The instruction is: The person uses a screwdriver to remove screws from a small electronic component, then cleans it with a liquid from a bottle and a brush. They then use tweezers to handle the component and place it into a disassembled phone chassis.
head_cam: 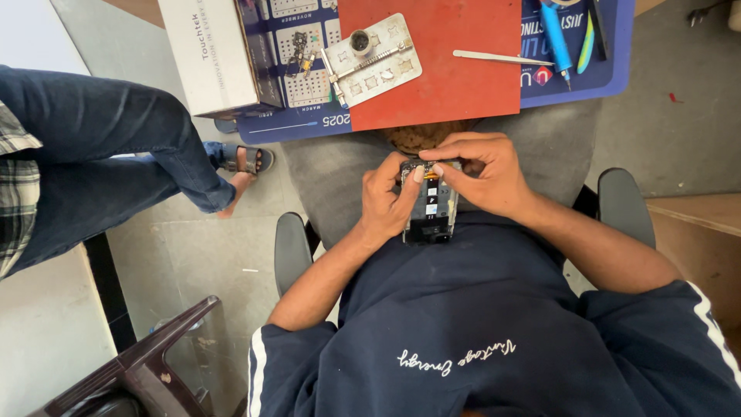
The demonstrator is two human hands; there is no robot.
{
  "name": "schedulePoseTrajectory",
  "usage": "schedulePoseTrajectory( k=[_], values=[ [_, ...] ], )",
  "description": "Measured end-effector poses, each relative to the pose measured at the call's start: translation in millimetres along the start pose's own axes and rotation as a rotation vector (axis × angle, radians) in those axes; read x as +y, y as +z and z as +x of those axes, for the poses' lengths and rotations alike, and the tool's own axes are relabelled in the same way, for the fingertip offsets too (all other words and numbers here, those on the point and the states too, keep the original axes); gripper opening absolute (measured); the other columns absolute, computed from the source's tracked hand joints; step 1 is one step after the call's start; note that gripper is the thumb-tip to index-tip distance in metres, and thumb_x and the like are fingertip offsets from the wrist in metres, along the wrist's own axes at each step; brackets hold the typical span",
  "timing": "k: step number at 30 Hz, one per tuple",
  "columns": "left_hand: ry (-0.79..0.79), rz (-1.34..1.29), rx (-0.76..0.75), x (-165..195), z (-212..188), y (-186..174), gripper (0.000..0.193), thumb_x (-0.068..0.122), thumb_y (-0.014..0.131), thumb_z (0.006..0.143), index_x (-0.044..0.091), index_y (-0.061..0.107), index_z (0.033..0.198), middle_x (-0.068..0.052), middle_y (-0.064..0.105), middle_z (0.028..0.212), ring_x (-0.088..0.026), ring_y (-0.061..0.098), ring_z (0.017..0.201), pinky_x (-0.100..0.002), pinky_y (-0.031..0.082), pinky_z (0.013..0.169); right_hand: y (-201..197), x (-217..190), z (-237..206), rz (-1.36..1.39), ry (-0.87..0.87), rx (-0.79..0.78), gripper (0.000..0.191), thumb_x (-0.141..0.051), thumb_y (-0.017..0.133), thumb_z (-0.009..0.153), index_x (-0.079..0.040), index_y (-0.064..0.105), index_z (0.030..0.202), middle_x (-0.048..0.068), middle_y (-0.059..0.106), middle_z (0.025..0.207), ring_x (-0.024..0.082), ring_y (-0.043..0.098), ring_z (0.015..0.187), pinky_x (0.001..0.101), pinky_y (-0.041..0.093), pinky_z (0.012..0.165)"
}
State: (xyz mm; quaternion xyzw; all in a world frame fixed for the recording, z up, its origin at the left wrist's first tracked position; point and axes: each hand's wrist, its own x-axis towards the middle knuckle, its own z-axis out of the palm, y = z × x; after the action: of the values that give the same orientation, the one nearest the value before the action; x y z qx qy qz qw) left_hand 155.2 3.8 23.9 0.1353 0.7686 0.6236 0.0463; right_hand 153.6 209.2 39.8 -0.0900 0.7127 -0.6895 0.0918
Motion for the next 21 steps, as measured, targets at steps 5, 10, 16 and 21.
schedulePoseTrajectory(
  k=[5,10,16,21],
  values=[
    [0.070,0.005,0.008,3,-5,-3,0.013,0.011,0.065,0.102,0.001,0.061,0.094,-0.008,0.061,0.069,-0.017,0.061,0.057,-0.031,0.045,0.056,0,-12,-2,-0.024,-0.144,0.001,0.026,0.003,0.071,0.096,0.001,0.073,0.122,0.010,0.073,0.103,0.008,0.065,0.083,0.0216,0.047,0.065],
    [0.459,0.069,0.028,9,-9,-8,0.011,0.008,0.065,0.097,-0.001,0.060,0.093,-0.015,0.066,0.077,-0.029,0.065,0.061,-0.037,0.050,0.058,1,-30,-9,-0.180,-0.401,-0.018,0.025,0.002,0.076,0.087,0.001,0.073,0.111,0.016,0.074,0.098,0.020,0.074,0.084,0.0282,0.058,0.072],
    [0.725,0.057,0.006,13,-4,-12,0.012,0.009,0.065,0.096,0.000,0.059,0.093,-0.014,0.068,0.079,-0.028,0.069,0.065,-0.037,0.054,0.057,4,-39,-8,-0.204,-0.649,-0.077,0.022,0.004,0.078,0.083,0.003,0.071,0.104,0.017,0.075,0.096,0.025,0.077,0.084,0.0329,0.063,0.072],
    [0.858,0.111,0.000,14,-2,-15,0.014,0.013,0.061,0.100,0.000,0.057,0.097,-0.015,0.070,0.082,-0.027,0.070,0.066,-0.037,0.057,0.059,8,-37,-8,-0.179,-0.748,-0.096,0.023,0.005,0.080,0.085,0.003,0.068,0.104,0.017,0.075,0.096,0.027,0.078,0.088,0.0350,0.066,0.077]
  ],
)
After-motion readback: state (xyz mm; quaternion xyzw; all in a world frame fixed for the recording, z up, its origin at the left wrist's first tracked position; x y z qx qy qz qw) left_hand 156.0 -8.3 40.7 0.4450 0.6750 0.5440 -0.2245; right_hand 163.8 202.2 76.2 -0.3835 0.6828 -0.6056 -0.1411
